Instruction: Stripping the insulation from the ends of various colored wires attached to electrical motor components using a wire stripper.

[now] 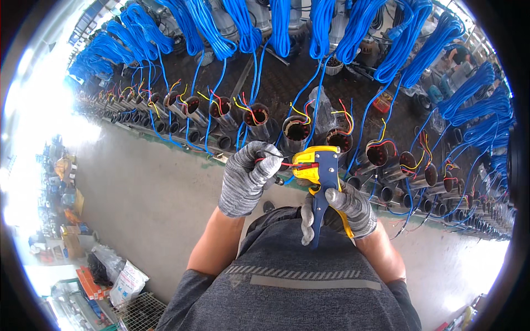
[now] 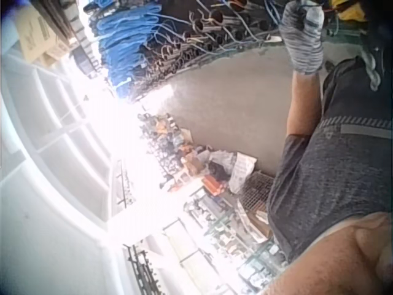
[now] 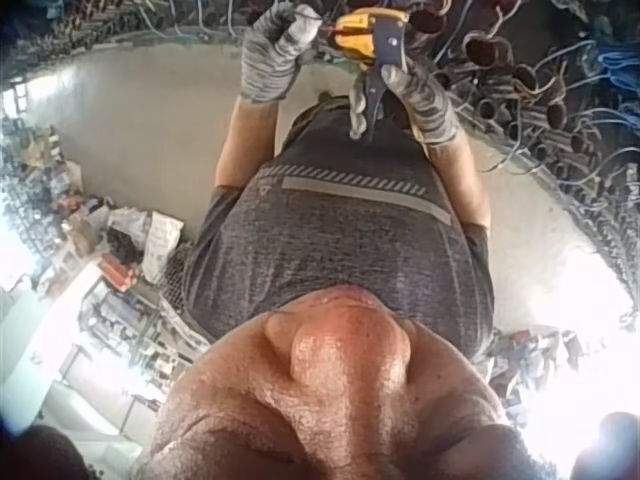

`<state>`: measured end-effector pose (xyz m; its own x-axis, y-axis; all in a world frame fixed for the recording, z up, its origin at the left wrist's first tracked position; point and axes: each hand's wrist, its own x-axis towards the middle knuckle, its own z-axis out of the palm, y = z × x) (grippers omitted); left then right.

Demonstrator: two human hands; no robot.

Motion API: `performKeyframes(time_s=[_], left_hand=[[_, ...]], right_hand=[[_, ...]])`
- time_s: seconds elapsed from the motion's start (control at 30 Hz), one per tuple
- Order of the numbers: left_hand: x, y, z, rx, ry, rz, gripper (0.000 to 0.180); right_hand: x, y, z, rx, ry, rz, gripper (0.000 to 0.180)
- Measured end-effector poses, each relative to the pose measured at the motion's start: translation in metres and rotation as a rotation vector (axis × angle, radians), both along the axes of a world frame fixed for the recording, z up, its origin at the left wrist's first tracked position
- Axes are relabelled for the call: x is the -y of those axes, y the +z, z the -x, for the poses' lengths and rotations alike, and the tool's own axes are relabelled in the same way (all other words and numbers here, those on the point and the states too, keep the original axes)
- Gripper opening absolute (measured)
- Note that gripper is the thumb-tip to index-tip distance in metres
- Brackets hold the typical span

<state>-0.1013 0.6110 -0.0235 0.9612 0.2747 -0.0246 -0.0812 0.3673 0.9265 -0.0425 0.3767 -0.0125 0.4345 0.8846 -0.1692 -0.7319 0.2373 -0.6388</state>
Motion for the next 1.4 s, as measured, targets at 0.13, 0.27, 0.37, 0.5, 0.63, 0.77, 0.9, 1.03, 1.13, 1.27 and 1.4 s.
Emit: performKeyframes(time_s=[0.13, 0.27, 0.37, 0.5, 0.63, 0.77, 0.9, 1.03, 1.13, 1.27, 1.4], left_hand=[[0.001, -0.002, 0.0, 0.003, -0.008, 0.03, 0.014], [0.003, -0.004, -0.002, 0.018, 0.028, -0.059, 0.015], [0.003, -0.007, -0.002, -0.006, 0.012, -0.025, 0.015], [0.001, -0.009, -0.002, -0.006, -0.009, 0.158, 0.017], [0.002, -0.011, -0.003, -0.016, -0.022, 0.19, 0.019], [0.005, -0.012, -0.005, 0.007, -0.014, 0.126, 0.019], [0.004, -0.012, -0.006, -0.007, -0.007, 0.081, 0.02], [0.006, -0.011, -0.006, 0.004, -0.008, 0.103, 0.019], [0.01, -0.011, -0.005, 0.029, 0.005, 0.124, 0.019], [0.007, -0.012, -0.003, 0.007, -0.05, 0.155, 0.02], [0.006, -0.015, -0.003, 0.024, -0.045, 0.093, 0.021]], right_hand=[[-0.001, 0.002, 0.0, 0.024, -0.023, 0.032, 0.079], [0.003, 0.001, -0.004, -0.026, -0.031, 0.052, 0.078], [0.003, -0.001, -0.003, 0.047, -0.077, 0.104, 0.079], [-0.004, -0.005, 0.004, 0.06, -0.113, -0.002, 0.085], [-0.005, -0.005, 0.004, 0.046, -0.058, -0.012, 0.085], [-0.005, -0.007, 0.001, -0.005, 0.002, -0.032, 0.084], [-0.005, -0.011, -0.001, -0.008, 0.017, -0.038, 0.085], [-0.004, -0.009, -0.001, -0.001, 0.01, -0.024, 0.083], [-0.004, -0.006, 0.001, 0.021, 0.001, -0.003, 0.083], [-0.004, -0.006, 0.002, 0.0, -0.01, -0.004, 0.082], [-0.001, -0.009, -0.001, -0.019, -0.001, 0.019, 0.074]])
